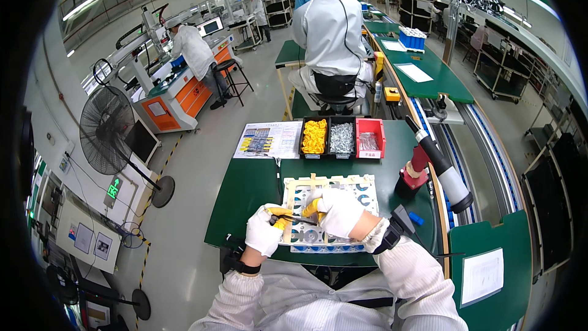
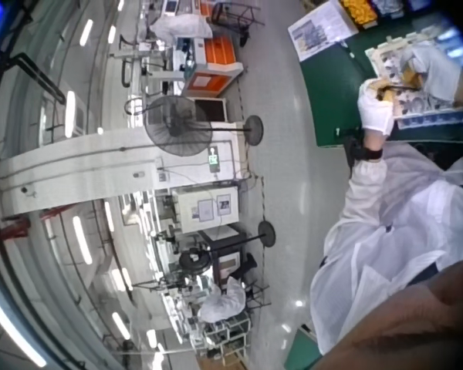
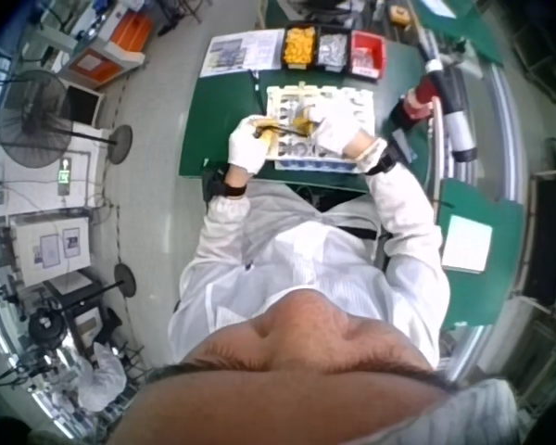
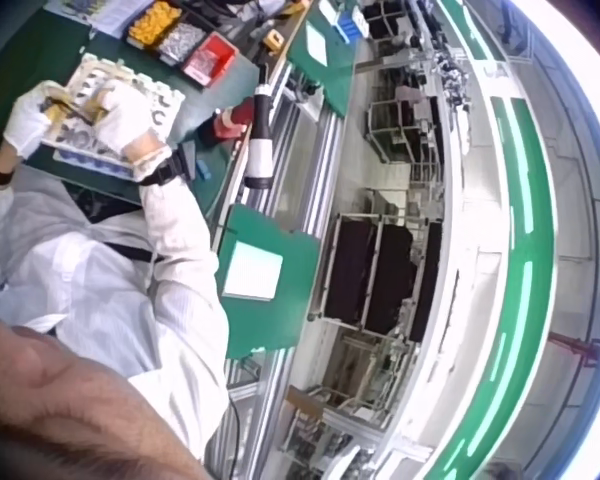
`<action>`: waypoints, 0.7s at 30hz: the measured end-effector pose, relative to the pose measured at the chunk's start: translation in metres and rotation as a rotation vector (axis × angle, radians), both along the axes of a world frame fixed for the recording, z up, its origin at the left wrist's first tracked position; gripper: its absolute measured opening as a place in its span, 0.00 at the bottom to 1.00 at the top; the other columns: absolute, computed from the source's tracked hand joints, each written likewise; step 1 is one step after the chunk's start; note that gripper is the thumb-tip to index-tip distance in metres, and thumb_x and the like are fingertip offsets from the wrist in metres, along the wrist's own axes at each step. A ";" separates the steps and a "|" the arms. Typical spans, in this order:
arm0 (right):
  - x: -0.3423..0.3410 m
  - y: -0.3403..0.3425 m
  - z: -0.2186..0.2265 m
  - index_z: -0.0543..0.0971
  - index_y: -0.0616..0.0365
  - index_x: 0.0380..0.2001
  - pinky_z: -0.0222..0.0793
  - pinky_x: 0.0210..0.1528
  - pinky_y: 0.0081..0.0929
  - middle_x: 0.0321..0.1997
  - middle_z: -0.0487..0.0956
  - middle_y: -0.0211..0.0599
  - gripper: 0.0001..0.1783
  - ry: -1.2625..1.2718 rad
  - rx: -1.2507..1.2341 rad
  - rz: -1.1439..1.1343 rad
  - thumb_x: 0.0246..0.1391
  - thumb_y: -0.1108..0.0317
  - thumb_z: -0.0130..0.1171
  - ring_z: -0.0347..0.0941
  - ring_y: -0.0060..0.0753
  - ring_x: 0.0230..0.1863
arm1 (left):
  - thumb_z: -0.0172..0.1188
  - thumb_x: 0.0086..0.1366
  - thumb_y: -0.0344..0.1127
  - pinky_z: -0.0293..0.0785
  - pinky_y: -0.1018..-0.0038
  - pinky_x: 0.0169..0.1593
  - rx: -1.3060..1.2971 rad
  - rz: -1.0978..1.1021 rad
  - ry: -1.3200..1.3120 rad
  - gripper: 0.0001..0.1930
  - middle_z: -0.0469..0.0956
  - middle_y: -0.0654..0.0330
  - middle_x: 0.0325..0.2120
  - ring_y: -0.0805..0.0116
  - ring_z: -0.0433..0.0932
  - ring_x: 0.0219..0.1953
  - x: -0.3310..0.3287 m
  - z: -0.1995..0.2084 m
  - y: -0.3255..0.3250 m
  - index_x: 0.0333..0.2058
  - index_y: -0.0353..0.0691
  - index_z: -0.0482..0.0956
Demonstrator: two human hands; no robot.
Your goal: Assemble electronic components on a circuit board using hand tools and screws.
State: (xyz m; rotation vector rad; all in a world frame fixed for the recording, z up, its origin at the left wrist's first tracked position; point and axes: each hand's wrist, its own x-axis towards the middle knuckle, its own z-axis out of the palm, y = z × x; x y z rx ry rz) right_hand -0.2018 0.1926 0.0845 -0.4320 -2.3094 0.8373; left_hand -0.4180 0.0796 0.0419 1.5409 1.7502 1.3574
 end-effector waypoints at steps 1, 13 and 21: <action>0.002 0.002 0.001 0.84 0.58 0.39 0.77 0.43 0.34 0.37 0.83 0.47 0.15 0.063 -0.022 0.027 0.48 0.83 0.58 0.81 0.51 0.41 | 0.65 0.60 0.17 0.81 0.77 0.45 -0.013 0.015 0.001 0.11 0.85 0.59 0.36 0.73 0.84 0.37 0.001 0.003 0.000 0.41 0.34 0.84; 0.002 -0.053 0.012 0.85 0.60 0.32 0.74 0.36 0.41 0.35 0.81 0.44 0.12 -0.297 0.258 -0.173 0.58 0.61 0.66 0.79 0.51 0.33 | 0.69 0.57 0.19 0.78 0.76 0.38 -0.033 -0.047 0.085 0.09 0.82 0.58 0.31 0.72 0.81 0.31 -0.005 0.007 -0.003 0.36 0.33 0.83; -0.001 -0.057 0.020 0.86 0.60 0.32 0.74 0.37 0.42 0.35 0.79 0.43 0.10 -0.347 0.322 -0.150 0.53 0.64 0.70 0.78 0.50 0.35 | 0.74 0.56 0.23 0.78 0.73 0.36 -0.106 -0.146 -0.150 0.09 0.84 0.55 0.30 0.67 0.83 0.30 -0.011 0.009 -0.004 0.36 0.32 0.85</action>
